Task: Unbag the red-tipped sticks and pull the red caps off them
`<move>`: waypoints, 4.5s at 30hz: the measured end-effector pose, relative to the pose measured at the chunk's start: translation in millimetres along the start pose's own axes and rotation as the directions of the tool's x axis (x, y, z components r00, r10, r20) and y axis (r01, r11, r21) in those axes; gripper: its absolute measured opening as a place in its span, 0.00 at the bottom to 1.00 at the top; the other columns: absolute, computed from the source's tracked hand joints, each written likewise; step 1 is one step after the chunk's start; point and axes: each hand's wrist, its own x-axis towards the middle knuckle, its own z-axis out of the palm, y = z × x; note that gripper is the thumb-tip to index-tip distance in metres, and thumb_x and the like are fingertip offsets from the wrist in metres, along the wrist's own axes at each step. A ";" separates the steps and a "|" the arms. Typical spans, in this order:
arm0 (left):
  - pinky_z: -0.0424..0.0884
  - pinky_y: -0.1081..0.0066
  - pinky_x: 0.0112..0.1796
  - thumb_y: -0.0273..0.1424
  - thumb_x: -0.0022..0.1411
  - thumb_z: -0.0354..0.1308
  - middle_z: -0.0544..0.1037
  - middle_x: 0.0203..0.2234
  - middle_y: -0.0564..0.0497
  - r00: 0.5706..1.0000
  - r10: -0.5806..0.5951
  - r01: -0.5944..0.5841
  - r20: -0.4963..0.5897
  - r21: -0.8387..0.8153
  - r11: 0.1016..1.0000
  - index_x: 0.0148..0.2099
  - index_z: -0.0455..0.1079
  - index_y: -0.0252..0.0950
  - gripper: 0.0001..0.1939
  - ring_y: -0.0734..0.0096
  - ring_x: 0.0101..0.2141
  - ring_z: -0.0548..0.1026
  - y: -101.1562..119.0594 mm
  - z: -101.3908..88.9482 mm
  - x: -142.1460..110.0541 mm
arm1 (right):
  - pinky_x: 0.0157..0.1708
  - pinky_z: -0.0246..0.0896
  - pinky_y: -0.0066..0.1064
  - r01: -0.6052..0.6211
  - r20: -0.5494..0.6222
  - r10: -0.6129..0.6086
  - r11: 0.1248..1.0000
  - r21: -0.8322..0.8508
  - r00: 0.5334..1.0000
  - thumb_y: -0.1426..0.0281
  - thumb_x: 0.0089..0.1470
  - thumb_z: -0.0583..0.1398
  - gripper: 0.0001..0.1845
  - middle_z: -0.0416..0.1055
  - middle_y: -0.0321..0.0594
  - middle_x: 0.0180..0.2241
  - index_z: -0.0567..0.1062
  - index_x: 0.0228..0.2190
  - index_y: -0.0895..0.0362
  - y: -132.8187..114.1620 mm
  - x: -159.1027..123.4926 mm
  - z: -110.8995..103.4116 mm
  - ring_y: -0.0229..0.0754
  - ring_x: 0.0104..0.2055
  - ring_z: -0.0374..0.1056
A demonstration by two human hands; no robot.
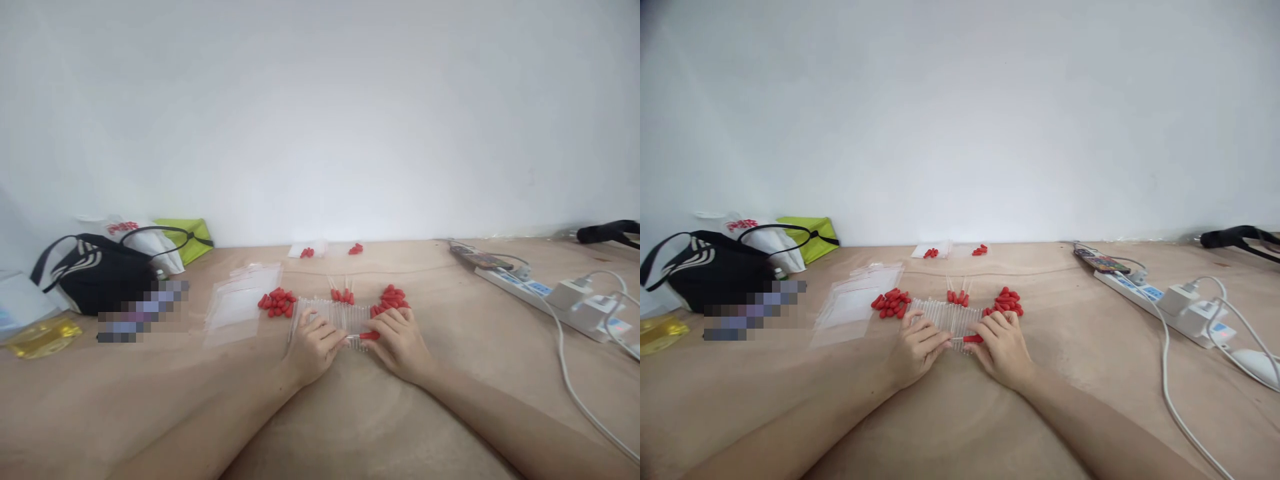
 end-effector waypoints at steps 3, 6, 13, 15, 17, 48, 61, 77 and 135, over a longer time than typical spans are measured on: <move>0.55 0.64 0.41 0.29 0.60 0.48 0.72 0.17 0.56 1.000 -0.011 0.011 0.010 -0.008 1.000 0.30 0.69 0.37 0.10 0.75 0.23 0.65 -0.1 -1.4 -1.2 | 0.34 0.44 0.33 0.041 -0.032 -0.042 0.999 -0.011 0.999 0.66 0.53 0.54 0.09 0.65 0.35 0.21 0.72 0.27 0.54 -0.8 0.7 0.9 0.37 0.29 0.58; 0.54 0.64 0.38 0.28 0.60 0.47 0.71 0.16 0.56 1.000 -0.012 0.013 0.027 -0.032 0.999 0.28 0.68 0.37 0.11 0.75 0.23 0.64 -0.2 -2.9 -2.5 | 0.34 0.43 0.33 0.062 -0.037 -0.062 0.998 -0.004 0.997 0.67 0.53 0.54 0.12 0.62 0.34 0.18 0.71 0.22 0.56 -1.9 0.7 -1.7 0.36 0.26 0.55; 0.54 0.65 0.37 0.27 0.60 0.47 0.70 0.16 0.56 0.999 -0.014 0.016 0.030 -0.083 0.996 0.28 0.67 0.36 0.10 0.74 0.23 0.65 -1.1 -3.4 -4.4 | 0.38 0.43 0.37 0.083 0.025 -0.084 0.994 0.067 0.996 0.67 0.53 0.54 0.12 0.61 0.34 0.18 0.71 0.21 0.56 -1.0 -1.5 -6.8 0.36 0.27 0.55; 0.55 0.65 0.37 0.26 0.59 0.48 0.71 0.16 0.56 1.000 -0.009 0.011 0.029 -0.096 0.995 0.28 0.67 0.36 0.10 0.75 0.23 0.65 -1.4 -3.5 -4.5 | 0.38 0.44 0.37 0.090 0.026 -0.092 0.993 0.072 0.995 0.68 0.53 0.53 0.11 0.61 0.33 0.18 0.71 0.22 0.56 -0.7 -2.1 -7.8 0.37 0.27 0.55; 0.55 0.66 0.36 0.26 0.59 0.48 0.71 0.17 0.56 0.999 -0.002 0.006 0.035 -0.101 0.995 0.29 0.67 0.36 0.09 0.74 0.23 0.64 -0.8 -3.7 -4.4 | 0.36 0.45 0.37 0.091 0.031 -0.094 0.992 0.083 0.995 0.68 0.53 0.53 0.11 0.60 0.34 0.18 0.72 0.23 0.55 -0.5 -2.6 -8.3 0.37 0.27 0.55; 0.70 0.72 0.34 0.25 0.60 0.47 0.74 0.28 0.50 0.995 -0.096 0.093 -0.013 -0.131 0.987 0.36 0.67 0.34 0.08 0.72 0.31 0.72 -33.4 14.3 -0.6 | 0.37 0.49 0.37 -0.535 -0.062 0.536 0.844 0.032 0.842 0.61 0.48 0.55 0.10 0.74 0.34 0.30 0.74 0.26 0.51 71.2 2.8 -3.0 0.42 0.31 0.63; 0.71 0.67 0.34 0.45 0.48 0.59 0.75 0.30 0.46 0.994 -0.066 0.084 0.084 -0.236 0.968 0.40 0.69 0.33 0.23 0.66 0.33 0.72 -31.2 8.1 -0.1 | 0.36 0.45 0.35 -0.550 -0.055 0.548 0.834 -0.038 0.835 0.59 0.48 0.55 0.11 0.74 0.33 0.30 0.75 0.25 0.50 73.9 0.1 -0.6 0.43 0.33 0.62; 0.64 0.65 0.37 0.30 0.52 0.53 0.69 0.28 0.51 0.859 -0.465 0.484 0.212 -0.046 0.874 0.28 0.67 0.37 0.03 0.66 0.34 0.68 -37.6 8.1 25.0 | 0.33 0.43 0.35 -0.418 -0.117 0.408 0.906 -0.074 0.905 0.64 0.51 0.52 0.12 0.72 0.38 0.27 0.74 0.25 0.52 58.0 -2.1 -5.7 0.42 0.31 0.61; 0.64 0.72 0.28 0.31 0.63 0.42 0.68 0.23 0.50 0.987 0.024 0.009 0.157 -0.204 0.979 0.29 0.65 0.34 0.14 0.73 0.26 0.65 -10.4 -19.5 -12.7 | 0.32 0.41 0.34 0.082 -0.012 -0.082 0.993 0.082 0.997 0.72 0.51 0.52 0.10 0.61 0.33 0.16 0.69 0.21 0.57 -15.3 4.9 0.0 0.35 0.25 0.51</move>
